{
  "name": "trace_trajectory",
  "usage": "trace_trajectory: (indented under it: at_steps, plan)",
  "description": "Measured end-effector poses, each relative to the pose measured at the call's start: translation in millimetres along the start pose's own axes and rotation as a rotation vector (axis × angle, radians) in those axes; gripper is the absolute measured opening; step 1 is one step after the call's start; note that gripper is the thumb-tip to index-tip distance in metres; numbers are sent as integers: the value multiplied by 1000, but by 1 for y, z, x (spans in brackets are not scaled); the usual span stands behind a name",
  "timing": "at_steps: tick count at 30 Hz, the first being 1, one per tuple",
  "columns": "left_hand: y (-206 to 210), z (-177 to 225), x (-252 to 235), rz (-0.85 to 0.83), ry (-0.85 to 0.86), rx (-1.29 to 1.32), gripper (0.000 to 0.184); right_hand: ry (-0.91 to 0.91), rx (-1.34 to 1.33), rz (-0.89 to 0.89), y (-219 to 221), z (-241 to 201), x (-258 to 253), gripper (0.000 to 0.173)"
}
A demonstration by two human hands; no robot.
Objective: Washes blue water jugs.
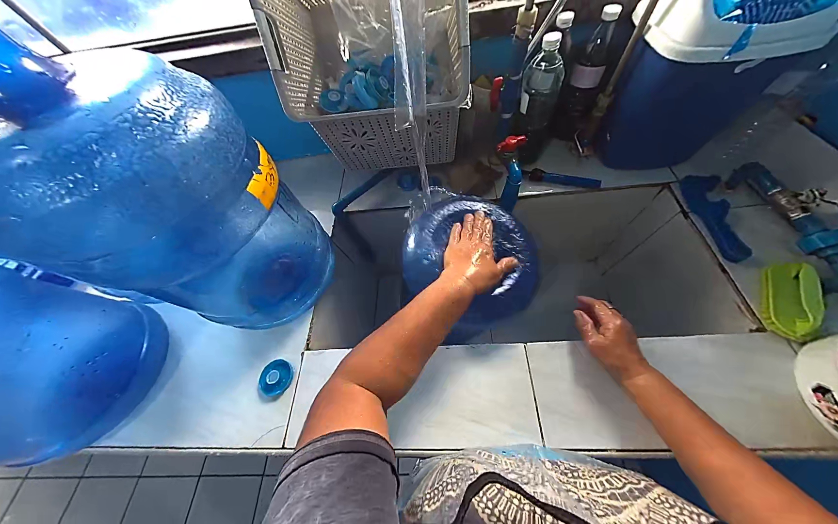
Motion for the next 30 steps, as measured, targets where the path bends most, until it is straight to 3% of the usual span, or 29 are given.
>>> trace_trajectory:
  at_steps: [3,6,10,11,13,16,19,20,21,23,25,27,29,30]
  plan:
    - [-4,-3,21,-70,141,-19,87,18,-232,9,16,-36,-27,57]
    - [13,5,53,-139,123,31,90,-19,-86,-98,16,-72,-110,49]
    - [25,34,51,-245,164,103,96,-333,-84,-354,32,-188,-207,40]
    - [14,28,40,-238,147,98,88,-379,-192,-378,36,-219,-218,36]
    - [-7,8,19,-174,101,76,70,-266,-583,-413,45,-259,-229,26]
    - [-10,0,13,-200,95,44,65,-50,-1036,-500,45,-273,-225,24]
    - [-31,-24,3,48,74,192,52,-164,-949,-510,21,-240,-191,30]
    - [-35,-37,-4,115,19,196,59,-245,-846,-441,10,-217,-177,30]
    - [-35,-46,-9,70,-65,139,72,-317,-731,-353,1,-187,-162,31]
    - [-31,-47,-14,-20,-85,52,76,-334,-536,-178,-7,-116,-131,30]
    - [-30,-53,-15,4,-1,51,76,-149,-459,-72,-8,-40,-99,30]
    - [-41,-77,-15,154,-81,52,79,89,-428,-12,-16,14,-66,30]
    - [-46,-87,-14,162,-198,5,90,207,-425,37,-31,32,-40,31]
    - [-40,-81,-13,157,-130,-20,95,227,-420,51,-41,34,-31,31]
Point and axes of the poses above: each hand's wrist, its own x-axis away from the middle knuckle, its own y-axis out of the palm, z = x × y, the point moved 5 cm from there along -x, towards the middle knuckle, and after that the axes turned 11 degrees about x, right-handed, at the moved point
